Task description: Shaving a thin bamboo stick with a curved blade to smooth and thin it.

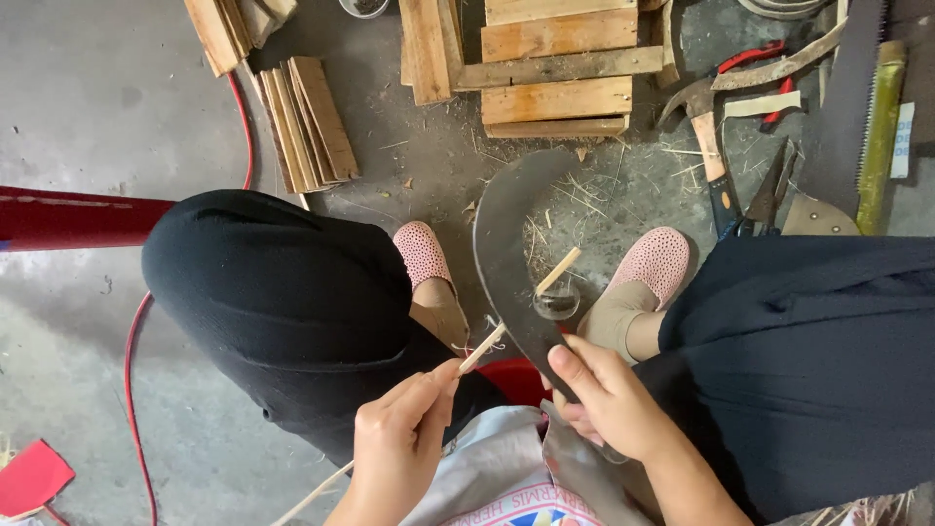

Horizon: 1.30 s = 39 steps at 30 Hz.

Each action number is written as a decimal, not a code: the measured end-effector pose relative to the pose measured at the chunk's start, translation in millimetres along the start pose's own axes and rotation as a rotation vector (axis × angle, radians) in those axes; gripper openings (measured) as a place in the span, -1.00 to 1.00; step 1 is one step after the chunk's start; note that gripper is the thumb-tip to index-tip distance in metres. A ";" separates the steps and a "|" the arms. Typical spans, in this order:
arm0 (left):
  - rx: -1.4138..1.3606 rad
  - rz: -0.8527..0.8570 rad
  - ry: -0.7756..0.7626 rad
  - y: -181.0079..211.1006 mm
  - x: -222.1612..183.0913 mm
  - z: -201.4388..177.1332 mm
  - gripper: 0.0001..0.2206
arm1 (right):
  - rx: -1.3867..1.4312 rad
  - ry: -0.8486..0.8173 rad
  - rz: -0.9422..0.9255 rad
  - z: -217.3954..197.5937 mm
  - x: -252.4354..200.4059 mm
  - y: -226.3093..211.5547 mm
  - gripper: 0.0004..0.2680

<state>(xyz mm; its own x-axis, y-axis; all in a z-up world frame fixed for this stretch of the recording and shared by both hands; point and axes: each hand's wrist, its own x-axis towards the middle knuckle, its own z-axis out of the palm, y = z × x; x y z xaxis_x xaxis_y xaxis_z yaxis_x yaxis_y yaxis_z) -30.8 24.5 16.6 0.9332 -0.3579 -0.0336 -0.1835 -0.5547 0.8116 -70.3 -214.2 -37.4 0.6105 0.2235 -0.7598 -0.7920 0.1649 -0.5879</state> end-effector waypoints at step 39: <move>-0.059 0.088 0.004 16.7 40.1 6.9 -0.69 | 0.003 -0.149 -0.027 8.9 -7.8 3.6 -0.62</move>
<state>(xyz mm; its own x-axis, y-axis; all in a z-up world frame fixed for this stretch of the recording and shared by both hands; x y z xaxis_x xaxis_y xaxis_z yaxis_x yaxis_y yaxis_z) 1.5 -4.3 24.8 0.9155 -0.4003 0.0409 -0.2460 -0.4763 0.8442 -77.9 -206.8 -31.1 0.6238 0.3594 -0.6941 -0.7756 0.1752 -0.6064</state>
